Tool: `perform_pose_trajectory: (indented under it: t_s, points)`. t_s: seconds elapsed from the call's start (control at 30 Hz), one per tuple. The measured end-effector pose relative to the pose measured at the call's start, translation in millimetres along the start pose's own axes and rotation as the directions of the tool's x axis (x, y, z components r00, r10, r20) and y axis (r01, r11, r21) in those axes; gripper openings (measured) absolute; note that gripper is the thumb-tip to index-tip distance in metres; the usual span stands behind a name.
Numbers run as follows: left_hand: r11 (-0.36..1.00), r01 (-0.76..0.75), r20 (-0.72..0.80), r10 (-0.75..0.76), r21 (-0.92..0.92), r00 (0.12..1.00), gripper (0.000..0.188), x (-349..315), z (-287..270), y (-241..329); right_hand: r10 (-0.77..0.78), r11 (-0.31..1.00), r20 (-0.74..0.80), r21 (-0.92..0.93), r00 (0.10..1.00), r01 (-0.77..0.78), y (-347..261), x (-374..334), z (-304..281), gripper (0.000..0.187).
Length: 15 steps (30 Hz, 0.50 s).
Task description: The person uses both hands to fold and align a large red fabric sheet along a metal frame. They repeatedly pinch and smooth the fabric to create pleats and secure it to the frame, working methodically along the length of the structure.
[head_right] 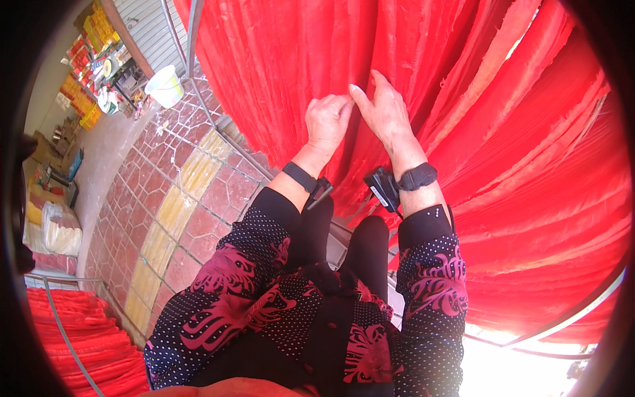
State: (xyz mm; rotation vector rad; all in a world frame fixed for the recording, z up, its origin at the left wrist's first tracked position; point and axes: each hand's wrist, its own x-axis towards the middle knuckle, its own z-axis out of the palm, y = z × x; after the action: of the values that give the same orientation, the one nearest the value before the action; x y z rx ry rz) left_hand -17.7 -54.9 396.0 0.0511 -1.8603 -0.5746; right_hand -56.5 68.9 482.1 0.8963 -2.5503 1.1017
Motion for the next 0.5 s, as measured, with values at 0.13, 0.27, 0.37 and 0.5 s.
perform_pose_trajectory:
  t_s: [0.13,0.27,0.37,0.5]
  points:
    - [0.997,-0.069,0.071,0.067,0.023,0.995,0.007,-2,0,12,-0.075,0.992,-0.070,-0.103,0.995,0.067,-6,9,4,0.050]
    - [0.987,-0.153,0.011,0.153,-0.050,0.988,0.013,3,-3,13,-0.102,0.967,-0.131,-0.247,0.986,0.067,2,16,7,0.037]
    - [0.980,0.062,-0.055,-0.073,-0.190,0.996,0.025,10,-7,12,-0.043,0.983,-0.122,-0.181,0.992,0.020,10,17,5,0.034]
    - [0.912,0.292,-0.055,-0.320,-0.289,0.946,0.047,28,-5,5,0.018,0.999,-0.101,-0.042,0.995,-0.023,13,13,0,0.034]
